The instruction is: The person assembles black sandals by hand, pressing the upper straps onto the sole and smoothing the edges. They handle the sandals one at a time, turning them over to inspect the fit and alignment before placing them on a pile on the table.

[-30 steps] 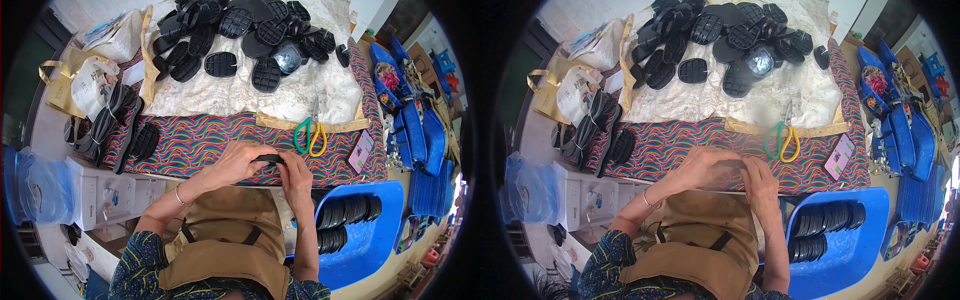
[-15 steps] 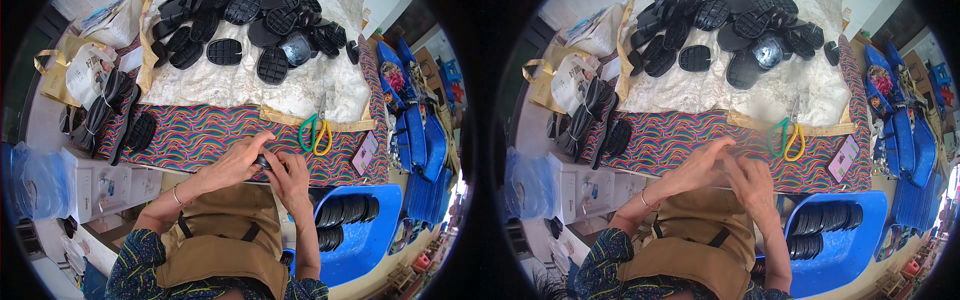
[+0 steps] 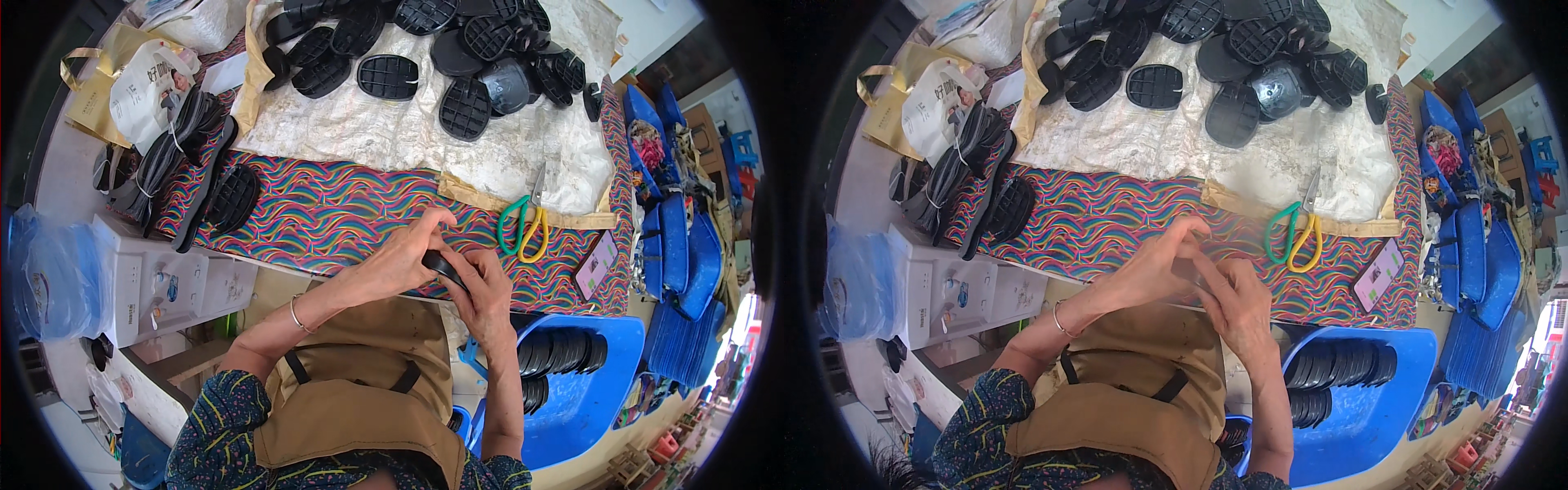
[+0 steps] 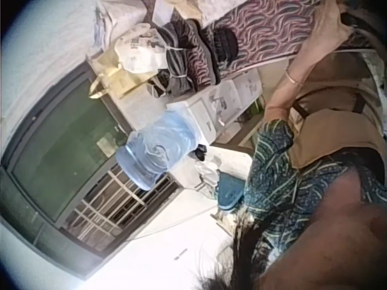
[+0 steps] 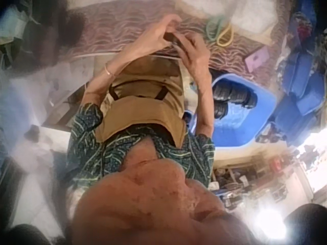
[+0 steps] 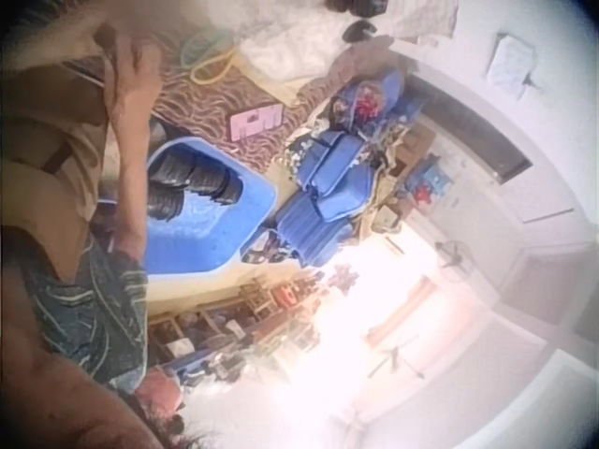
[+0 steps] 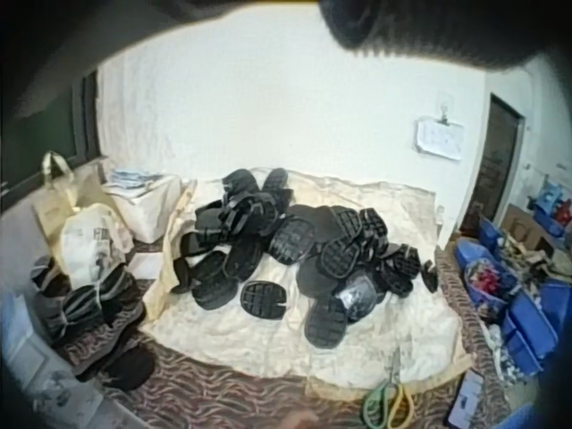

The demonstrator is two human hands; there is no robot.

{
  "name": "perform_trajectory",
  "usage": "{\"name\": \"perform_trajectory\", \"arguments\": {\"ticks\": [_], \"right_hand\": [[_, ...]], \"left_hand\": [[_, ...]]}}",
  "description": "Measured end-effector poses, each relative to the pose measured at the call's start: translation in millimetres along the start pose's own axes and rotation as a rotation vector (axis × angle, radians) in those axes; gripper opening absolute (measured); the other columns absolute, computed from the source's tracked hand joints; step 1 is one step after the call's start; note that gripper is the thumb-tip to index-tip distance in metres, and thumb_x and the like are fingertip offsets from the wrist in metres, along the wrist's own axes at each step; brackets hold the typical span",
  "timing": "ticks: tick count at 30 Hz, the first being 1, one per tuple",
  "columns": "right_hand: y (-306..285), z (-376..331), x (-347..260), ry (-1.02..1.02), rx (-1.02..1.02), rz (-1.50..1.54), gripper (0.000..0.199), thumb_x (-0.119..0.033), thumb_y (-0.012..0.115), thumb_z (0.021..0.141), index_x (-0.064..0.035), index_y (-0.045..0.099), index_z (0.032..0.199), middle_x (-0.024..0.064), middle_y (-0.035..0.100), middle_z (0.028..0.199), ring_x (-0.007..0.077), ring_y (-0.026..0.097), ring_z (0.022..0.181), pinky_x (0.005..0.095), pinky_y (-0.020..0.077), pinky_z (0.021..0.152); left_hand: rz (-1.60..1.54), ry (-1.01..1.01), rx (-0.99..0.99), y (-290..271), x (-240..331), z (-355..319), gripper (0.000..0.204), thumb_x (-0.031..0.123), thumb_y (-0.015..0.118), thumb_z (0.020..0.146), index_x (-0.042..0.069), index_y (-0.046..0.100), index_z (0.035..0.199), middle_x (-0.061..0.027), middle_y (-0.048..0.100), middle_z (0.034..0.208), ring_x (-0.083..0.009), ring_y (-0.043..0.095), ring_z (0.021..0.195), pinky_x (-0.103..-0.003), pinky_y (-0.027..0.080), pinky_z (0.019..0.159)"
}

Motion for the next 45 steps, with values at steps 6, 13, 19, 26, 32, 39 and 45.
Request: {"name": "perform_trajectory", "arguments": {"ticks": [6,13,19,26,32,39,45], "right_hand": [[6.5,-0.6,12.9,0.053,0.150,0.189,0.044,-0.002,0.080,0.072,-0.0057,0.069,0.115,0.0093,0.061,0.097,0.0230,0.059,0.081,0.0330,0.0493,0.070],[5.5,-12.6,7.0,0.133,0.277,0.170,0.038,-0.001,0.081,0.070,-0.0016,0.071,0.106,0.0099,0.063,0.094,0.0246,0.058,0.084,0.0326,0.0469,0.069],[-0.9,-7.6,5.6,0.100,0.190,0.055,0.032,0.000,0.076,0.076,0.0016,0.069,0.107,0.0131,0.062,0.098,0.0248,0.058,0.089,0.0331,0.0474,0.076],[3.8,-6.8,2.8,0.147,0.262,0.100,0.034,-0.001,0.077,0.075,0.0003,0.070,0.108,0.0125,0.058,0.102,0.0256,0.058,0.093,0.0341,0.0491,0.080],[11.4,-14.0,9.5,0.199,0.322,0.096,0.031,0.000,0.076,0.077,0.0004,0.070,0.107,0.0118,0.056,0.102,0.0248,0.058,0.095,0.0338,0.0475,0.084],[23.7,-16.5,9.7,0.282,0.433,0.081,0.025,-0.011,0.073,0.081,0.0024,0.068,0.102,0.0146,0.060,0.099,0.0276,0.058,0.093,0.0355,0.0465,0.084],[31.6,-18.8,16.3,0.288,0.499,0.084,0.026,-0.016,0.070,0.084,0.0039,0.066,0.101,0.0154,0.061,0.098,0.0283,0.058,0.092,0.0362,0.0462,0.084]], "left_hand": [[-0.020,-0.060,0.022,2.3,-5.3,1.0,0.061,0.006,0.075,0.080,0.006,0.037,0.128,-0.0110,0.073,0.096,-0.0271,0.070,0.092,-0.035,0.052,0.079],[-0.061,-0.031,0.008,0.6,-2.9,2.3,0.055,0.006,0.073,0.082,0.006,0.039,0.125,-0.0103,0.074,0.099,-0.0262,0.070,0.094,-0.035,0.053,0.079],[0.064,0.014,0.036,2.9,-1.4,4.2,0.051,0.004,0.071,0.084,0.006,0.040,0.124,-0.0111,0.073,0.101,-0.0258,0.070,0.097,-0.035,0.052,0.081],[-0.335,-0.022,-0.084,-10.4,-5.8,-1.7,0.059,0.002,0.070,0.086,0.006,0.038,0.136,-0.0126,0.068,0.115,-0.0218,0.066,0.106,-0.036,0.051,0.089],[-0.409,-0.033,0.085,-8.1,-17.8,-4.9,0.066,0.002,0.076,0.081,0.008,0.044,0.139,-0.0117,0.063,0.118,-0.0204,0.065,0.105,-0.035,0.051,0.090],[-0.208,0.310,0.276,-11.3,-18.9,-2.6,0.034,0.001,0.078,0.077,0.002,0.069,0.109,-0.0129,0.061,0.117,-0.0247,0.064,0.100,-0.033,0.055,0.077],[-0.059,0.354,0.316,-6.6,-14.4,0.5,0.031,0.004,0.076,0.078,0.001,0.068,0.108,-0.0105,0.064,0.102,-0.0296,0.061,0.099,-0.039,0.050,0.085]]}}
Point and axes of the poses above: each hand's wrist, its own z-axis towards the middle knuckle, its own y-axis out of the palm, x = y × z, the point moved 3 cm from there along z, towards the middle knuckle
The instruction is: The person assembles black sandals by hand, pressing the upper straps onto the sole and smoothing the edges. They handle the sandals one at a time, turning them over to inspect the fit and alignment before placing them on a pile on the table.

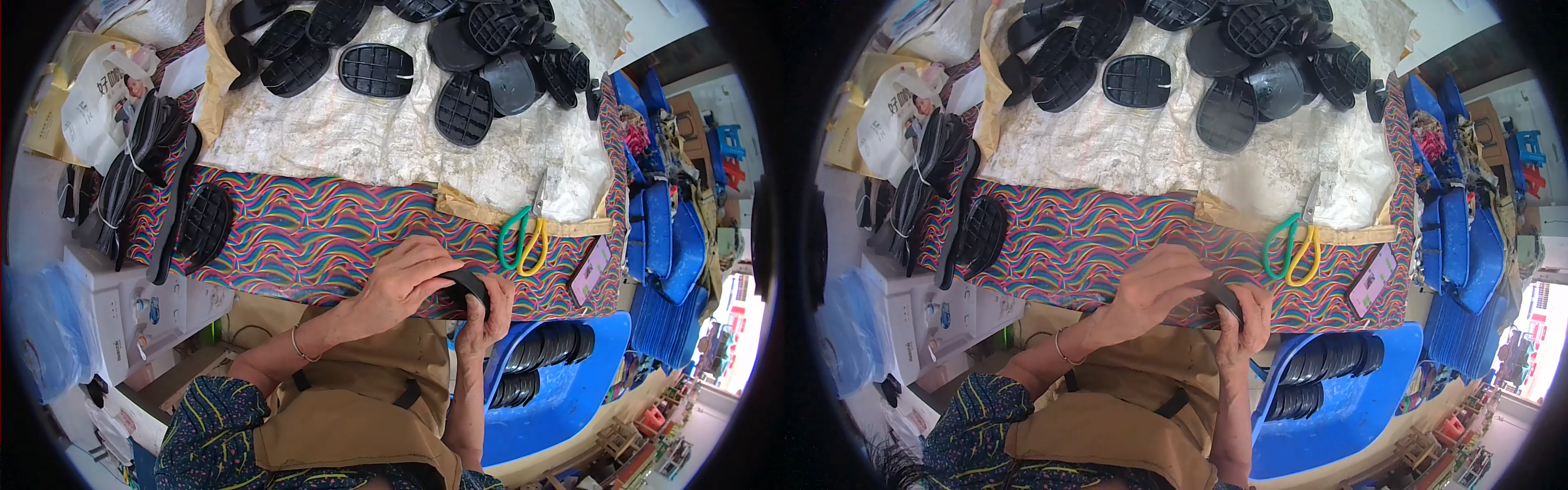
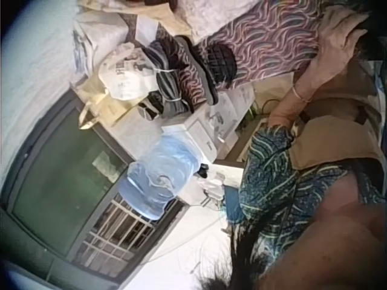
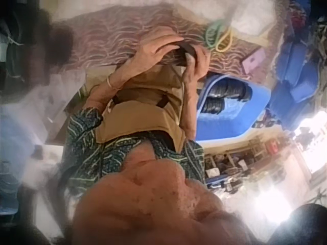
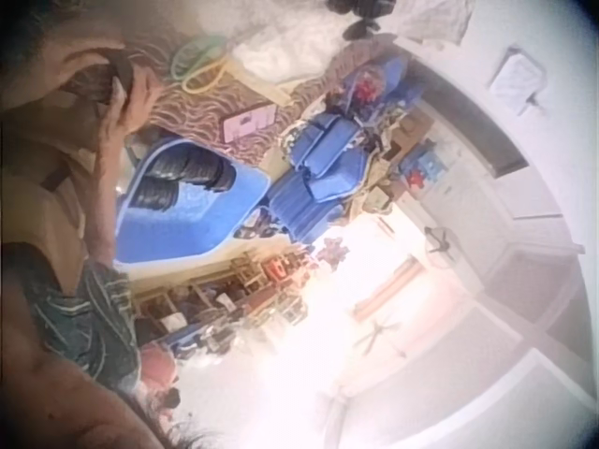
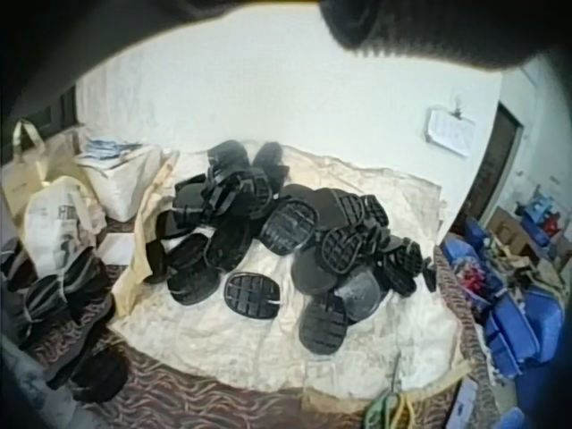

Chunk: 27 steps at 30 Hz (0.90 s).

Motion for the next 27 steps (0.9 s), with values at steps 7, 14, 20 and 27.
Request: {"name": "perform_trajectory", "arguments": {"ticks": [7,14,20,27], "right_hand": [[3.1,2.7,1.2,-0.022,-0.007,0.001,0.026,-0.017,0.065,0.087,0.0036,0.064,0.103,0.0148,0.061,0.098,0.0270,0.058,0.092,0.0360,0.0462,0.084],[4.6,8.5,-0.9,-0.015,-0.018,-0.008,0.024,-0.010,0.069,0.081,0.0022,0.066,0.101,0.0151,0.063,0.096,0.0284,0.059,0.090,0.0363,0.0469,0.084],[4.2,0.5,4.2,-0.133,0.006,-0.014,0.036,-0.007,0.079,0.071,-0.0018,0.068,0.105,0.0128,0.066,0.099,0.0306,0.061,0.091,0.0396,0.0485,0.080],[1.7,-3.4,13.7,-0.250,0.162,0.115,0.039,-0.008,0.077,0.077,-0.0006,0.063,0.112,0.0131,0.061,0.099,0.0334,0.059,0.090,0.0401,0.0503,0.077]], "left_hand": [[0.306,0.102,-0.094,0.0,-0.3,8.4,0.035,0.013,0.074,0.076,0.002,0.065,0.108,-0.0060,0.062,0.097,-0.0271,0.056,0.100,-0.050,0.036,0.098],[0.439,0.176,-0.031,-2.0,1.8,11.7,0.033,0.014,0.076,0.072,0.002,0.070,0.102,-0.0062,0.063,0.086,-0.0256,0.059,0.092,-0.050,0.040,0.096],[0.605,0.320,-0.029,-1.7,11.9,7.2,0.023,0.012,0.073,0.080,-0.001,0.071,0.098,-0.0106,0.063,0.083,-0.0278,0.062,0.085,-0.053,0.044,0.095],[0.749,0.531,-0.123,5.2,8.1,6.8,0.021,0.016,0.064,0.090,-0.003,0.060,0.080,-0.0142,0.054,0.077,-0.0306,0.056,0.075,-0.054,0.046,0.090]]}}
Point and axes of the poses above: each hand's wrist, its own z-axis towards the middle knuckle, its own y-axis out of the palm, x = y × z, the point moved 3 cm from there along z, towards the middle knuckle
